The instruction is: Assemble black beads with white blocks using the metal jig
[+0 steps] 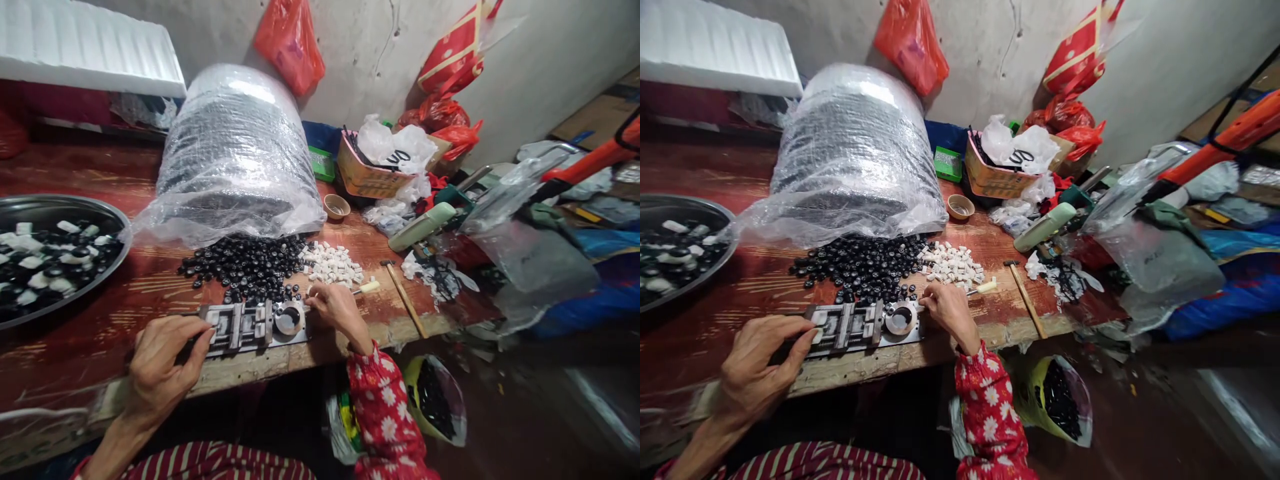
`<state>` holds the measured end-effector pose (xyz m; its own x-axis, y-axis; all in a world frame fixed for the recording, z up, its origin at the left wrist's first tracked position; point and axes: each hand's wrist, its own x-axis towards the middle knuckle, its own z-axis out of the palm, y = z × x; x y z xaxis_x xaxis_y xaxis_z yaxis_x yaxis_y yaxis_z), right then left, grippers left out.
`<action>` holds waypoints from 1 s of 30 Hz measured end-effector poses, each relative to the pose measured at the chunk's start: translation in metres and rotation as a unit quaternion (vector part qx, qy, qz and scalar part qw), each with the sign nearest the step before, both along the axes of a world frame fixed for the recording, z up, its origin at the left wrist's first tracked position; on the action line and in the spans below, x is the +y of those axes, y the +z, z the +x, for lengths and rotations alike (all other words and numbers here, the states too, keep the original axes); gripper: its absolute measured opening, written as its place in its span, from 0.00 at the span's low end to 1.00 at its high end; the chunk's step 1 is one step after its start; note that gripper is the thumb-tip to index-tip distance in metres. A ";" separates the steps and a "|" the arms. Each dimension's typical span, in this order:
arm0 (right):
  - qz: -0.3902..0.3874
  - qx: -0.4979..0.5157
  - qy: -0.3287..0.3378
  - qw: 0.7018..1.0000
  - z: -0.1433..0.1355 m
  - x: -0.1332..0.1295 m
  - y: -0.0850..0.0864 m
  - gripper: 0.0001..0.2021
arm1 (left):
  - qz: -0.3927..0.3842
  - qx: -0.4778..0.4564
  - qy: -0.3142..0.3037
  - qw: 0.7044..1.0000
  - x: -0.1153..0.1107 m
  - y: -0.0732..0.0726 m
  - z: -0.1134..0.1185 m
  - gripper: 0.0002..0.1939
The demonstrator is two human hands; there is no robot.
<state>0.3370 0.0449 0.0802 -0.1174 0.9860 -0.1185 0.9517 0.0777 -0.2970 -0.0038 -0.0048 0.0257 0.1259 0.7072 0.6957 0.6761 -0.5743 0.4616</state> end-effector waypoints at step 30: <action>0.017 0.107 0.044 0.993 -0.012 0.004 -0.014 0.12 | -0.020 -0.020 0.009 1.000 -0.001 -0.002 0.002 0.06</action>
<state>0.3254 0.0493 0.0666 -0.2225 0.9737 -0.0491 0.8562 0.1711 -0.4874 -0.0018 -0.0055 0.0235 0.0860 0.7370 0.6704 0.6671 -0.5423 0.5107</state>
